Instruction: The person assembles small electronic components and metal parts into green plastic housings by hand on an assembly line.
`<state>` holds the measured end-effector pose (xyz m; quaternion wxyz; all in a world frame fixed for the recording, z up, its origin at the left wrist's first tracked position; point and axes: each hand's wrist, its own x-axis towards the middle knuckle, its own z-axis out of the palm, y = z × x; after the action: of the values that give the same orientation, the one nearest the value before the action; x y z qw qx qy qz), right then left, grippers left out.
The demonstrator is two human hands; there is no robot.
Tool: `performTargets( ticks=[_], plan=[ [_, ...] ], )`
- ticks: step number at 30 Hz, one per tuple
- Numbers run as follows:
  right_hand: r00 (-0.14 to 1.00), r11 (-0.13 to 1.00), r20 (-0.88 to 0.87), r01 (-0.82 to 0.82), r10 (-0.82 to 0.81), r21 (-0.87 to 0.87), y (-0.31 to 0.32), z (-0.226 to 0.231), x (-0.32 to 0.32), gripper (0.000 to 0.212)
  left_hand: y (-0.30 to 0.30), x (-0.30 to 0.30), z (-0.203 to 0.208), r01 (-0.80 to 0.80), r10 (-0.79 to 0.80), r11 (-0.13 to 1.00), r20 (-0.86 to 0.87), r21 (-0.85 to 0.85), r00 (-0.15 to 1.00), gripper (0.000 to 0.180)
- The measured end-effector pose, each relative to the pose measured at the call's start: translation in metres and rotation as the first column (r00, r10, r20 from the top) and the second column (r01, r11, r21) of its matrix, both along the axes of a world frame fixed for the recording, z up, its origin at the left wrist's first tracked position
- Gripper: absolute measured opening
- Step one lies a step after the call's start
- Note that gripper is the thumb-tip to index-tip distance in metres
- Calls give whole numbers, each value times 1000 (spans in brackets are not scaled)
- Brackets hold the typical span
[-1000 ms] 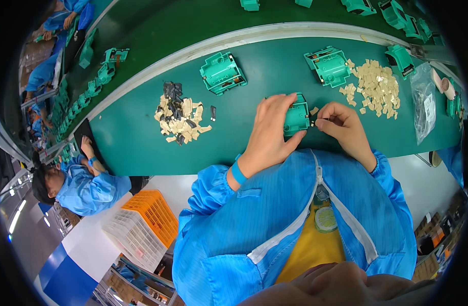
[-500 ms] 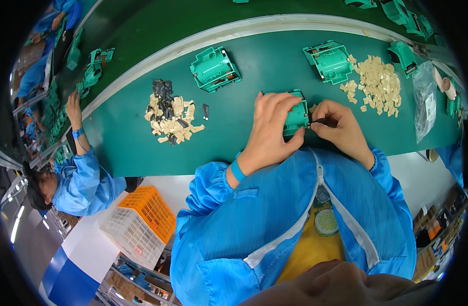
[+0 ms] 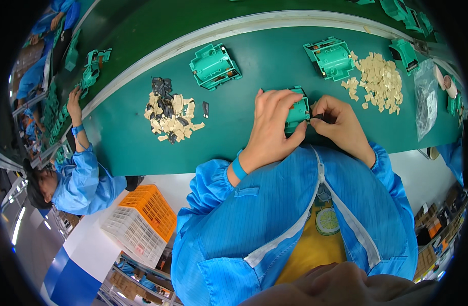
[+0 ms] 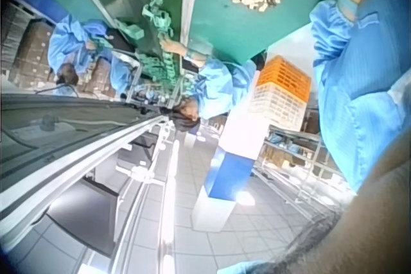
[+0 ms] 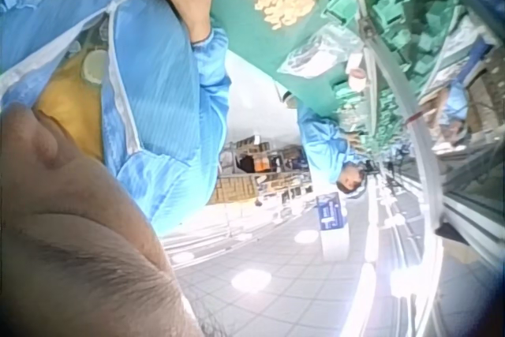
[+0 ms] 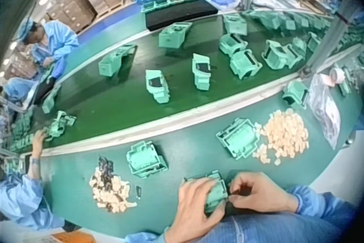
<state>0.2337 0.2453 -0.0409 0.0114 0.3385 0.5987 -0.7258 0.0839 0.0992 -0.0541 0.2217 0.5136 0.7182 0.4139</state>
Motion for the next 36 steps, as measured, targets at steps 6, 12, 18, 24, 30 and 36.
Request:
performTargets(
  ticks=[6, 12, 18, 24, 30, 36],
  plan=[
    [1000, 1000, 11, 4, -4, 21, 0, 0, -1, 13, 1, 2, -2, -19, 19, 1000, -14, 8, 1000, 59],
    [1000, 1000, 14, 18, -18, -6, 0, -1, -1, 13, 1, 1, -3, -18, 18, 1000, -3, 16, 1000, 58],
    [1000, 1000, 28, 14, -14, 4, 0, 0, -1, 13, 2, 1, -2, -18, 18, 1000, -15, 11, 1000, 57],
    [999, 1000, 42, 7, -7, 0, 1, 3, -2, 13, 1, 2, -4, -29, 29, 999, -13, -18, 999, 55],
    [1000, 1000, 11, 13, -13, -22, 6, 0, 0, 12, 2, 1, -2, -28, 27, 999, -18, -24, 999, 55],
    [1000, 1000, 31, 4, -4, -25, 4, 2, -2, 12, 1, 2, -3, -25, 25, 999, 1, -22, 1000, 55]
  ],
)
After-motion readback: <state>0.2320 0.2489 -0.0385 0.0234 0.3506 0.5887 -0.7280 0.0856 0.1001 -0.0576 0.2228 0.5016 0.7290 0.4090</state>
